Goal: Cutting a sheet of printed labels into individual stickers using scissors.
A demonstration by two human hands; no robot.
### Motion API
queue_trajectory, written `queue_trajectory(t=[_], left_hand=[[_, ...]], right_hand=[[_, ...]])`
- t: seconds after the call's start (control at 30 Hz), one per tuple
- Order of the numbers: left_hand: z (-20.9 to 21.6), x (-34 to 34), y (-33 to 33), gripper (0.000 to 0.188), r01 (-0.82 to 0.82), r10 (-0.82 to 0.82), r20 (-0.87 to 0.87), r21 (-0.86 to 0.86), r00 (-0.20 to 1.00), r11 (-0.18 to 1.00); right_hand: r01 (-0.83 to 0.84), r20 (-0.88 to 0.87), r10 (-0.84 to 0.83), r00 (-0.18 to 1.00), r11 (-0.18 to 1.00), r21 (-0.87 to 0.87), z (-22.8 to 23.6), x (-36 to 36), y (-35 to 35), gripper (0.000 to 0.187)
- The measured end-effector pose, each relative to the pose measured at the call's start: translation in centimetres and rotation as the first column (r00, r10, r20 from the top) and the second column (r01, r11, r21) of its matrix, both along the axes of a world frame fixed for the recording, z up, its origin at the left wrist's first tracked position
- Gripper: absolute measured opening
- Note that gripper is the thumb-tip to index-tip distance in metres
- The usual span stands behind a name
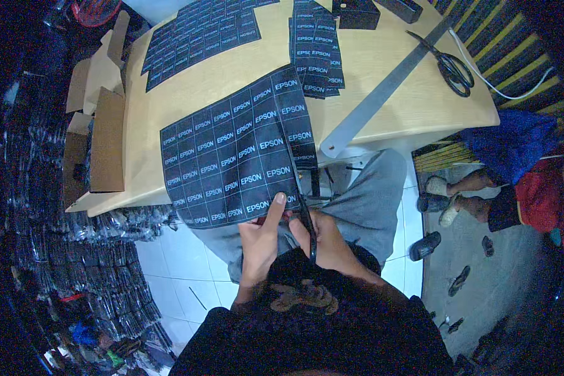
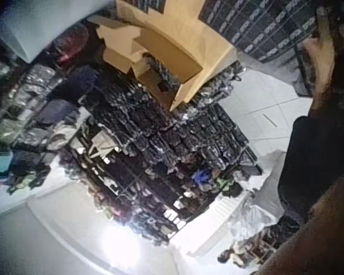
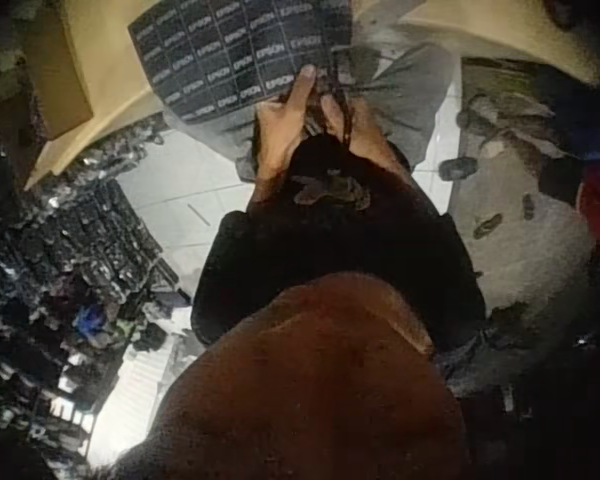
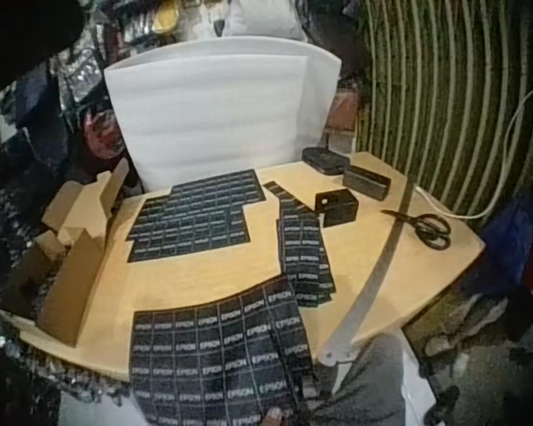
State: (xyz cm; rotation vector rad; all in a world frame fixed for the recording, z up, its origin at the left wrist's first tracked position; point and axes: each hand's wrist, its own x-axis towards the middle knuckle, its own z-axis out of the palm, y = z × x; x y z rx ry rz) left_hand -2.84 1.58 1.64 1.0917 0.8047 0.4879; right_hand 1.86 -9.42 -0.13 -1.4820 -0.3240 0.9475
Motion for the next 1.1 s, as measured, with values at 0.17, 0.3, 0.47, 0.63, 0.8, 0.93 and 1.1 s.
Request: queue_trajectory(t=[0.17,0.3,0.47,0.63,0.8,0.93,1.1], left_hand=[[0.1,0.0,-0.1,0.017,-0.002,0.002,-0.015,0.024,1.0,1.0],[0.1,0.0,-0.1,0.016,-0.018,0.018,0.012,0.023,1.0,1.0],[0.2,-0.1,-0.1,0.015,0.027,-0.027,0.037,0.013,0.999,1.0],[-0.1,-0.7,-0.3,0.012,0.057,-0.058,0.011,0.034,0.998,0.998],[-0.8,-1.0,-0.4,0.013,0.083,-0.085,0.034,0.064,0.996,0.995],[-0.9,-1.1,-0.4,0.014,0.09,-0.094,0.049,0.078,0.994,0.993],[-0.7,-1.2,-0.3,0.015,0.098,-0.099,0.02,0.064,0.995,0.993]], right_hand=[[0.028,-0.063,-0.025,0.998,0.999,0.041,-0.2,-0.2,0.3,0.022],[0.051,-0.056,-0.051,0.997,0.999,0.005,0.3,-0.2,0.7,0.023],[0.014,0.103,-0.022,0.994,0.997,0.08,0.7,0.6,0.6,0.024],[0.04,-0.048,-0.037,0.998,0.997,0.065,0.2,1.3,0.8,0.027],[0.054,0.022,-0.054,0.998,0.998,-0.026,1.2,1.3,1.4,0.027],[0.054,0.058,-0.053,0.997,0.998,-0.018,0.2,1.3,1.3,0.027],[0.112,0.031,-0.112,0.993,0.994,-0.011,1.6,1.2,1.8,0.028]])
